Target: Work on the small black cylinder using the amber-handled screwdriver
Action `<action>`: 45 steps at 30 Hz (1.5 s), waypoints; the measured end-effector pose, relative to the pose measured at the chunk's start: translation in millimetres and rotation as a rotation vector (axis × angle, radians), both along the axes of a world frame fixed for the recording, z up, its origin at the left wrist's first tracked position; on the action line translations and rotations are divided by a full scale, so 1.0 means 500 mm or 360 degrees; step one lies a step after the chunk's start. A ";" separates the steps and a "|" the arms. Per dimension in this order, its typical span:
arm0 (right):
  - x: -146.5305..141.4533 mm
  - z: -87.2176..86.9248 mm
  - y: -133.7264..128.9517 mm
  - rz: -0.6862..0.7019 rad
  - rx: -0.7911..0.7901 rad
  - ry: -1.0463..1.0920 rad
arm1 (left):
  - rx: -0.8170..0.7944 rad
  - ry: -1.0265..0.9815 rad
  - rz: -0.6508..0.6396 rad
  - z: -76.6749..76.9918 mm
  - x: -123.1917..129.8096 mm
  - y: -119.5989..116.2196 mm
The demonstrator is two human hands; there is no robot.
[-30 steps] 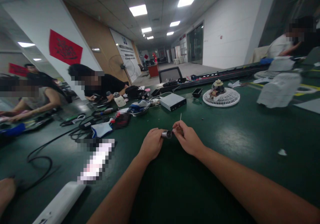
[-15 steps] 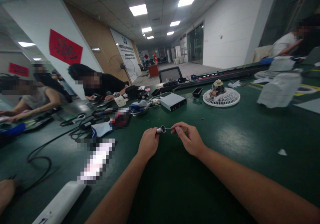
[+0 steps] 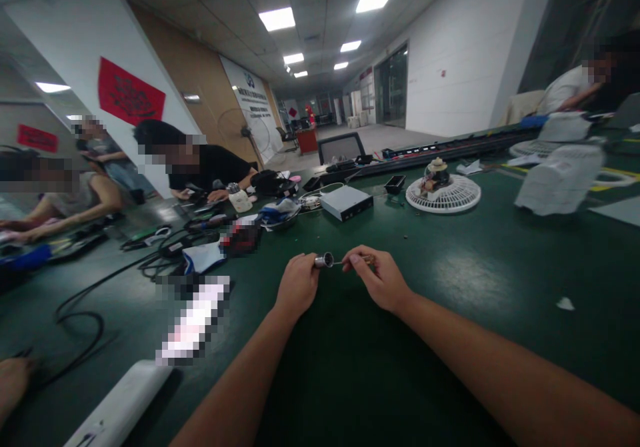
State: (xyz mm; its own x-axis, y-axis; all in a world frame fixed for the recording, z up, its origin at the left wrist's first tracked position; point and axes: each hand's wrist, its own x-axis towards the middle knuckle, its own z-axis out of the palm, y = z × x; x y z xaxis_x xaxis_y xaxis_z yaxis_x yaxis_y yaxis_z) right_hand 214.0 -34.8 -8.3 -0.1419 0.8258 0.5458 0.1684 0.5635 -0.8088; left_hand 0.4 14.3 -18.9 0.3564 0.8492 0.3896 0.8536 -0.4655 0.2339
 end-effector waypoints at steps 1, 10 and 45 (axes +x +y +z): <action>-0.001 -0.002 0.001 0.0028 -0.0012 0.0036 | -0.0004 -0.0008 -0.0013 -0.001 -0.001 0.001; -0.008 -0.014 0.016 -0.0048 -0.0116 0.0209 | -0.0011 0.0000 -0.0146 -0.001 -0.001 0.002; -0.002 0.000 0.007 -0.0194 -0.0100 0.0016 | -0.0091 0.0056 -0.0022 -0.011 -0.002 0.008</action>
